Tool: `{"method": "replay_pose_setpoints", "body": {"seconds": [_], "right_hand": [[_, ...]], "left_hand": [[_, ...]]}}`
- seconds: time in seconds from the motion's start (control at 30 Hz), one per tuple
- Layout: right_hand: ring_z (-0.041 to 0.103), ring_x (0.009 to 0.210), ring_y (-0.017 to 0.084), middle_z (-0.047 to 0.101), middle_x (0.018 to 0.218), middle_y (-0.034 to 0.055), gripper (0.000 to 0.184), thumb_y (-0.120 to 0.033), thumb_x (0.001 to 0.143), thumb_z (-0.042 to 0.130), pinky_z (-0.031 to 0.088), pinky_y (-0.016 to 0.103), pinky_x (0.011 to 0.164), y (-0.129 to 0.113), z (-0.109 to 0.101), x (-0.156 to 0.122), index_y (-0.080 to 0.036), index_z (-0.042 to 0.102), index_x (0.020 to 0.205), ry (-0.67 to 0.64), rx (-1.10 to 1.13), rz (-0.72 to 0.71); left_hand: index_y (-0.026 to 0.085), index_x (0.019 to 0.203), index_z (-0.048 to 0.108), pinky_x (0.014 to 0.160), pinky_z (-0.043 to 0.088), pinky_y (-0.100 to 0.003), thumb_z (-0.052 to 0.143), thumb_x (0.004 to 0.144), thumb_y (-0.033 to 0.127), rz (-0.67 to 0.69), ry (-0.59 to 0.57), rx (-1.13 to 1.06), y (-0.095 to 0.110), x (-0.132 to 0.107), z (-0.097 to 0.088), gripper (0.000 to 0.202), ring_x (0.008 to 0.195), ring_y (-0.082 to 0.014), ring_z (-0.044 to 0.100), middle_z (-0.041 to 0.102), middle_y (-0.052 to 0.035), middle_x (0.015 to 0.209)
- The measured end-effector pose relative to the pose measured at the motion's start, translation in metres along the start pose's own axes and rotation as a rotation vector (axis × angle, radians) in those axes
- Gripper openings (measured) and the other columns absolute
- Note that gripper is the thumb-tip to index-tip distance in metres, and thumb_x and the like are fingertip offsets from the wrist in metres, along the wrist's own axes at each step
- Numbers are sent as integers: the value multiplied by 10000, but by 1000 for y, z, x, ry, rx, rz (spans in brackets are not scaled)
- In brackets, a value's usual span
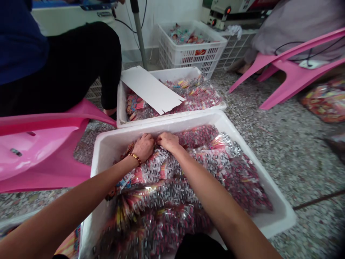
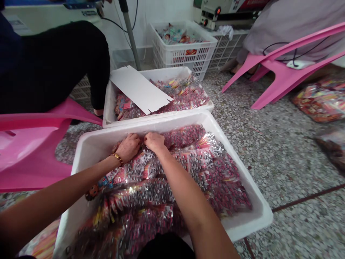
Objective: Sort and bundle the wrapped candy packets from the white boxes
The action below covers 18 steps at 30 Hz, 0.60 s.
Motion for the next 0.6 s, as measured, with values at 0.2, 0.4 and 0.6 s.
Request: {"method": "replay_pose_setpoints", "body": {"seconds": [0.2, 0.4, 0.6], "right_hand": [[686, 1003, 214, 751, 1047, 23, 268, -365, 815, 561, 509, 297, 819, -1, 1, 1, -324, 762, 986, 16, 23, 6], [689, 911, 162, 757, 880, -41, 224, -357, 785, 576, 479, 228, 741, 2, -5, -1, -330, 769, 895, -61, 142, 46], [682, 887, 159, 755, 873, -59, 231, -325, 760, 585, 458, 217, 701, 5, -4, 0, -332, 776, 890, -72, 178, 10]], "left_hand": [[156, 1058, 616, 833, 512, -405, 384, 906, 91, -61, 60, 11, 4, -3, -5, 285, 1086, -281, 504, 599, -134, 1090], [142, 908, 700, 902, 501, -397, 418, 939, 195, -19, 19, 0, 1, -1, -1, 289, 1118, -281, 495, 598, -137, 1072], [157, 915, 726, 923, 494, -411, 482, 942, 326, -45, 45, -47, 0, 2, 4, 298, 1111, -288, 503, 615, -129, 1078]]}}
Point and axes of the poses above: each hand's wrist, its own x-axis towards the middle knuckle, its own z-axis out of the palm, y = z × x, the point moved 4 cm from there along x, towards the middle knuckle
